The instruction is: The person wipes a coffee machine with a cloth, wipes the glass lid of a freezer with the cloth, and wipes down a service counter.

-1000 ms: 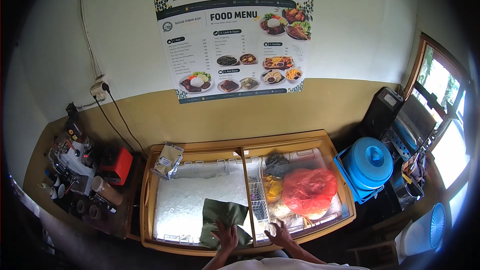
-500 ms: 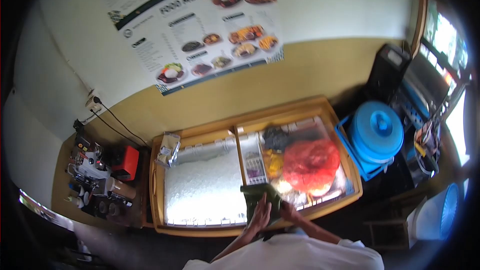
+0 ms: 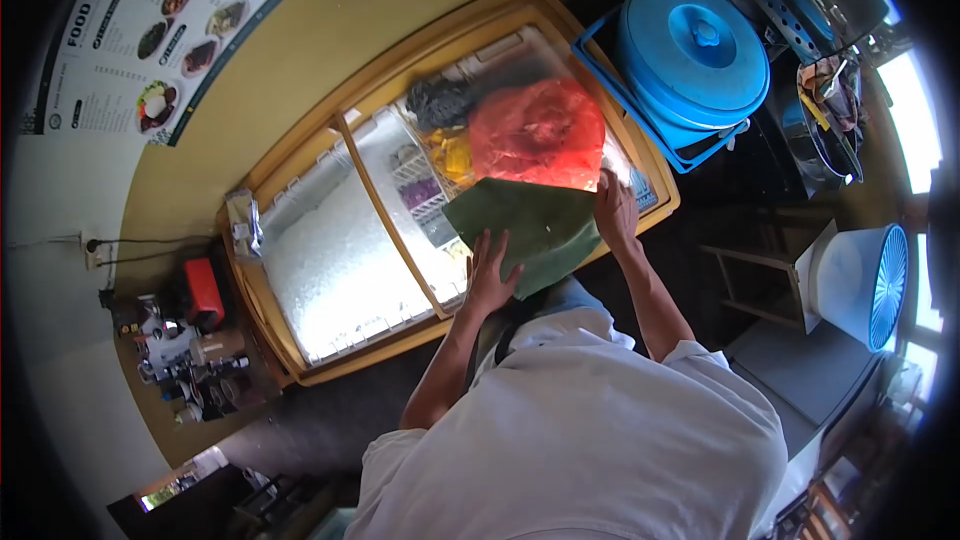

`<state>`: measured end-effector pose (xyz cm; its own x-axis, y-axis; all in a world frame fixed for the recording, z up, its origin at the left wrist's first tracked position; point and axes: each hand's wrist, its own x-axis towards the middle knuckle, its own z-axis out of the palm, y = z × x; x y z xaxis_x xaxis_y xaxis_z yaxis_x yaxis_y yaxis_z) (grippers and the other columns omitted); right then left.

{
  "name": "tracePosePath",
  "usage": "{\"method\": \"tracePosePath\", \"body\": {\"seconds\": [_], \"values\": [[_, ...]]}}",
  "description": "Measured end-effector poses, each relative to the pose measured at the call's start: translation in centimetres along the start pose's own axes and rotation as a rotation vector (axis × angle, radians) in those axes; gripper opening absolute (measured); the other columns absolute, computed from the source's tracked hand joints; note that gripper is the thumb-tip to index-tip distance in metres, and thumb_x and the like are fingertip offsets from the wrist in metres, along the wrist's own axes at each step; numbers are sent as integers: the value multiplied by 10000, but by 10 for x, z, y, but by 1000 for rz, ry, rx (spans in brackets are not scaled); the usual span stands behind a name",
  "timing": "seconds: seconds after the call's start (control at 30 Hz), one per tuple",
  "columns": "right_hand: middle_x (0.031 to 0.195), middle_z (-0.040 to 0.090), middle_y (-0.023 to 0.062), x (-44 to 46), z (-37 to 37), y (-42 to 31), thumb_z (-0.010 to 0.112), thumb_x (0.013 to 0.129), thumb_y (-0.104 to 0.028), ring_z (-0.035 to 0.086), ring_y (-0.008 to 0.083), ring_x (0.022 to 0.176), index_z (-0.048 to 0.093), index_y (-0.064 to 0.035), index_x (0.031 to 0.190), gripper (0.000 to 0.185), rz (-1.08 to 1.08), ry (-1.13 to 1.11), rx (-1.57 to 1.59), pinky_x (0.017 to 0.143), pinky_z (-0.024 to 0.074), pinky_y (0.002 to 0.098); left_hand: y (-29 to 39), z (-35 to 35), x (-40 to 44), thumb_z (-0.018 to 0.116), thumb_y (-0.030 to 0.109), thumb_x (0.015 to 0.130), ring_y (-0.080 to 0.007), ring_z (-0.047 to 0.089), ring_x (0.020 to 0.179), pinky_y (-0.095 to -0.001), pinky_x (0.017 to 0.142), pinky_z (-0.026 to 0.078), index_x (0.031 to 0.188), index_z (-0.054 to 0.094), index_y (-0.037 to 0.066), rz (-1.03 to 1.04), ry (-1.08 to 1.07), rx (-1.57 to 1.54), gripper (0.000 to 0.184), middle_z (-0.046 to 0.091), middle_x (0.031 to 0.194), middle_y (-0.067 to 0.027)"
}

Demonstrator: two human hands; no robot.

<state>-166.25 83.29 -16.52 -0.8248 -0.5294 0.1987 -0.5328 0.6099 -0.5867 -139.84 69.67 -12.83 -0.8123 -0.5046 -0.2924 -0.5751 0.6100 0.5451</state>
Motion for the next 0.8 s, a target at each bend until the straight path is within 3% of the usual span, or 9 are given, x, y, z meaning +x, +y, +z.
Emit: {"method": "tracePosePath", "body": {"seconds": [0.1, 0.23, 0.33, 0.37, 0.5, 0.6, 0.63, 0.73, 0.8], "values": [[1154, 604, 169, 4, -23, -32, 661, 890, -230, 550, 383, 1070, 555, -157, 1296, 426, -47, 53, -99, 906, 443, 504, 6, 19, -1, 643, 418, 913, -463, 161, 1481, -621, 1153, 225, 1562, 278, 220, -9, 42, -44, 771, 138, 1614, -253], [1183, 560, 174, -7, 5, -57, 732, 838, -355, 523, 376, 1154, 491, -147, 1383, 631, -248, -119, 66, 899, 452, 488, 16, 20, -16, 634, 427, 917, -411, 130, 1505, -669, 1146, 186, 1556, 297, 242, -135, -13, 2, 746, 107, 1635, -204], [1165, 605, 183, 2, 13, -80, 755, 800, -415, 526, 372, 1190, 453, -150, 1408, 729, -15, -635, -6, 919, 442, 502, 20, 18, -35, 626, 455, 919, -373, 111, 1519, -720, 1131, 108, 1541, 340, 245, -172, -64, 76, 716, 68, 1648, -172], [1132, 653, 192, 11, 13, -93, 758, 766, -475, 580, 373, 1136, 531, -123, 1346, 716, 34, -874, -141, 915, 441, 532, 17, 19, -42, 626, 455, 920, -360, 101, 1523, -731, 1125, 93, 1533, 354, 250, -184, -82, 90, 702, 64, 1651, -160], [1172, 664, 223, 17, 24, -122, 695, 785, -473, 634, 380, 1085, 677, -50, 1187, 583, -458, -1207, -230, 941, 454, 531, 8, 21, -60, 639, 435, 910, -311, 96, 1531, -773, 1096, 69, 1479, 444, 241, -200, -79, 91, 633, 83, 1654, -122], [1173, 662, 212, -2, 58, -111, 730, 789, -416, 623, 332, 1112, 643, -12, 1208, 588, -394, -1301, 252, 965, 472, 437, 5, 22, -68, 653, 428, 897, -295, 92, 1533, -786, 1088, 60, 1445, 496, 234, -226, -72, 95, 601, 99, 1653, -113], [1205, 659, 188, 6, 60, -115, 722, 825, -379, 613, 293, 1139, 596, 5, 1273, 603, -225, -1525, 314, 1011, 458, 393, 5, 22, -69, 657, 429, 894, -292, 86, 1534, -788, 1087, 54, 1437, 507, 235, -239, -78, 102, 596, 101, 1653, -113], [1233, 645, 151, 3, 80, -97, 726, 863, -316, 611, 225, 1126, 548, 3, 1325, 589, -219, -1597, 624, 995, 468, 359, 8, 19, -71, 666, 422, 888, -288, 68, 1536, -792, 1085, 43, 1431, 516, 245, -284, -108, 71, 590, 94, 1654, -107], [1186, 636, 99, 15, 71, -94, 746, 867, -201, 613, 175, 1081, 551, -39, 1289, 492, -166, -1439, 577, 944, 486, 327, 10, 19, -72, 667, 417, 888, -287, 68, 1536, -792, 1085, 41, 1443, 501, 253, -274, -80, 61, 603, 85, 1655, -102]]}}
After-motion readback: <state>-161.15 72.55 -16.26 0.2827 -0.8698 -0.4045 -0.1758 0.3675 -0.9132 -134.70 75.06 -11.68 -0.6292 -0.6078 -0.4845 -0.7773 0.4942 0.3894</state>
